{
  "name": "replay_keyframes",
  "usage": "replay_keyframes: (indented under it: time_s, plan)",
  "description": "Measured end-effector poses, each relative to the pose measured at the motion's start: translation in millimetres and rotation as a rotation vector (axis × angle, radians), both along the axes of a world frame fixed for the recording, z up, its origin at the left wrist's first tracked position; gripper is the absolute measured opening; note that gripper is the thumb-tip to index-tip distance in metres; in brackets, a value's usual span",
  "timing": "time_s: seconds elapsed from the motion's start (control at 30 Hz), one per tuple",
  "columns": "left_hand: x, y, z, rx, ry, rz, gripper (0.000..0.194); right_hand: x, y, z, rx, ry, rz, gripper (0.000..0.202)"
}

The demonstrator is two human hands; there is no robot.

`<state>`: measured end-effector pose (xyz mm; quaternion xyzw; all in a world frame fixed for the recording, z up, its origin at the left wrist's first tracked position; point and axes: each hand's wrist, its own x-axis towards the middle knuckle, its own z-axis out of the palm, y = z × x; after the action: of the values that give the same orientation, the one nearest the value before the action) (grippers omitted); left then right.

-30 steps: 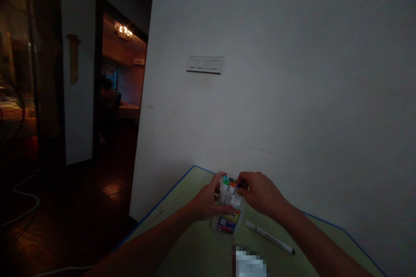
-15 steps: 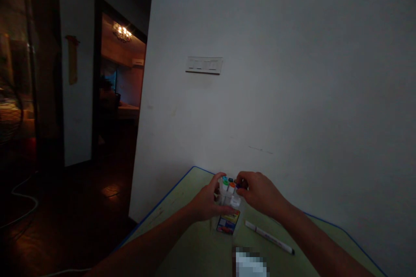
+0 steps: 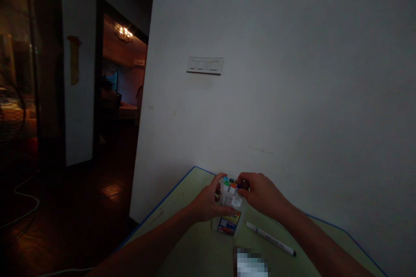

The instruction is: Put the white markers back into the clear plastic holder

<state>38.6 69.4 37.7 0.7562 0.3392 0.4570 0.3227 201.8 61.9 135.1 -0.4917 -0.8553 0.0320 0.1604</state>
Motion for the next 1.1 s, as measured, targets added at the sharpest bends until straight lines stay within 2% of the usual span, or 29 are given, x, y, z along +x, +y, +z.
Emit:
replay_keyframes:
  time_s: [0.47,0.73,1.1]
  plan:
    - [-0.5,1.3,-0.8,-0.005,0.006,0.02,0.097,0.4,2.1,0.0,-0.005,-0.018,0.006,0.012]
    - [-0.8,0.6,-0.1,-0.022,-0.02,-0.007,0.096,-2.1,0.0,-0.8,0.046,-0.04,-0.003,0.012]
    - [-1.0,-1.1,2.0,-0.017,0.005,0.007,0.097,-2.9,-2.3,2.5,-0.001,-0.005,0.002,0.009]
